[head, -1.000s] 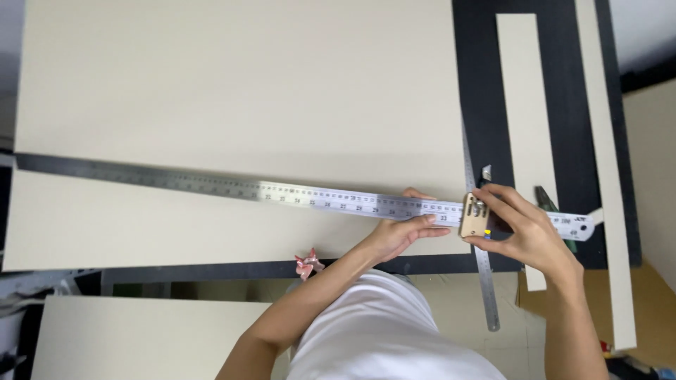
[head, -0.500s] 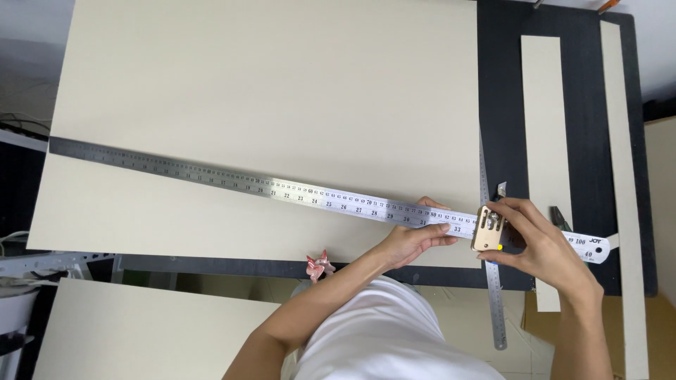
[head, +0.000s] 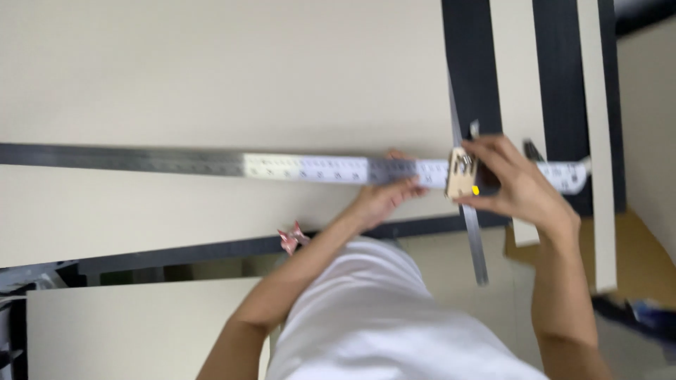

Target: Measuring and cutting a large board using a T-square ruler and a utility knife on a workbench.

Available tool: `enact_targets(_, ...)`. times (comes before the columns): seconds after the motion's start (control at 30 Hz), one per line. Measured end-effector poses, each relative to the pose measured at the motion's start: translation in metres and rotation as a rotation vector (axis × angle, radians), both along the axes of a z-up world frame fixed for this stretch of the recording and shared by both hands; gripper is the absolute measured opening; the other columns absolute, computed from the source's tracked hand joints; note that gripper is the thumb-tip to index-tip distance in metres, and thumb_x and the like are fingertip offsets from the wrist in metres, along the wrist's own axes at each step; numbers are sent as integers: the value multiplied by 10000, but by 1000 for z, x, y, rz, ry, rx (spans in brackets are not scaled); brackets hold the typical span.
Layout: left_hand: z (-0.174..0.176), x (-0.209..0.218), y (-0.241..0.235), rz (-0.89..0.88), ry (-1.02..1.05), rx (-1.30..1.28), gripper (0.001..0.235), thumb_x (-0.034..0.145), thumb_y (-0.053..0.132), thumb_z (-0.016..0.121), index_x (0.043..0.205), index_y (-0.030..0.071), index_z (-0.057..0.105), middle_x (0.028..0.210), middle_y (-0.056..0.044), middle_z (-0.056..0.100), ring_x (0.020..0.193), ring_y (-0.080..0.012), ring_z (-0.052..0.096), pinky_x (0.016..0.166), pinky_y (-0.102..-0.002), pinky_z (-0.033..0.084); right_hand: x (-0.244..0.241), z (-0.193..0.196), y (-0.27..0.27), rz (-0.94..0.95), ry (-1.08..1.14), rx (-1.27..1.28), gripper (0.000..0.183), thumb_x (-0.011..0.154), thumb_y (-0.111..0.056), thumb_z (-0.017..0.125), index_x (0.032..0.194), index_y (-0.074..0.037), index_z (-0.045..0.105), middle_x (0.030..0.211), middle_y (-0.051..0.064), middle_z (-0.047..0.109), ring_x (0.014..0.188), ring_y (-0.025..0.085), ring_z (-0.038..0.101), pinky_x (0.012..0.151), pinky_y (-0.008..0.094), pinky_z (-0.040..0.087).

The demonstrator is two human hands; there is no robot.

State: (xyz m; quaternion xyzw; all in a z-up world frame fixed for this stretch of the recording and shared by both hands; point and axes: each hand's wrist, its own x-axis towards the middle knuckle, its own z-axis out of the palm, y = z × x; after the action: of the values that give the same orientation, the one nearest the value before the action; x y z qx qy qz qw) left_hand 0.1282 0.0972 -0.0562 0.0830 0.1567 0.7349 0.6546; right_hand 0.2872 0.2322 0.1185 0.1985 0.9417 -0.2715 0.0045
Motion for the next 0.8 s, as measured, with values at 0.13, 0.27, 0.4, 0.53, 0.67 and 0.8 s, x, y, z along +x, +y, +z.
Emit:
enact_targets(0.13, 27, -19, -1, -43, 110, 62, 261, 937, -7, 692, 1136, 98, 559, 1166, -175, 655, 1118, -323, 647, 972, -460, 588, -5, 5, 1, 1, 50, -6, 827, 730, -260, 852, 1414, 26, 485, 1283, 170, 489, 966, 235, 567, 765, 323, 538)
enact_targets(0.27, 44, -22, -1, -56, 216, -3, 308, 968, 71, 642, 1190, 131, 437, 1167, -78, 568, 1064, -239, 693, 953, -367, 613, -15, 6, -8, -163, 178, 14, 815, 496, -108, 984, 1236, 54, 681, 1168, 195, 656, 1030, 368, 672, 889, 421, 563)
enact_targets(0.4, 41, -22, 0, -52, 213, 4, 308, 974, 80, 639, 1190, 136, 426, 1183, -80, 554, 1064, -245, 696, 947, -364, 618, -18, 8, -9, -153, 202, -9, 811, 497, -80, 976, 1234, 76, 676, 1159, 235, 653, 1002, 424, 672, 876, 473, 566)
enact_targets(0.53, 38, -20, 0, -57, 213, 3, 307, 979, 71, 629, 1184, 141, 412, 1193, -83, 545, 1069, -256, 693, 953, -365, 615, -19, 12, -11, -174, 199, -2, 811, 491, -82, 976, 1234, 65, 687, 1164, 236, 661, 982, 436, 678, 866, 491, 571)
enact_targets(0.67, 35, -20, 0, -56, 239, -2, 301, 984, 77, 620, 1184, 150, 407, 1210, -79, 529, 1074, -253, 689, 958, -361, 611, -20, 11, -11, -170, 196, 16, 815, 494, -93, 976, 1241, 59, 691, 1170, 243, 666, 949, 440, 683, 842, 503, 579)
enact_targets(0.8, 37, -21, 1, -67, 256, -11, 305, 983, 92, 620, 1185, 155, 400, 1222, -91, 507, 1088, -241, 675, 960, -351, 611, -21, 12, -10, -174, 191, 13, 824, 485, -80, 973, 1243, 69, 687, 1169, 259, 665, 929, 453, 681, 833, 522, 583)
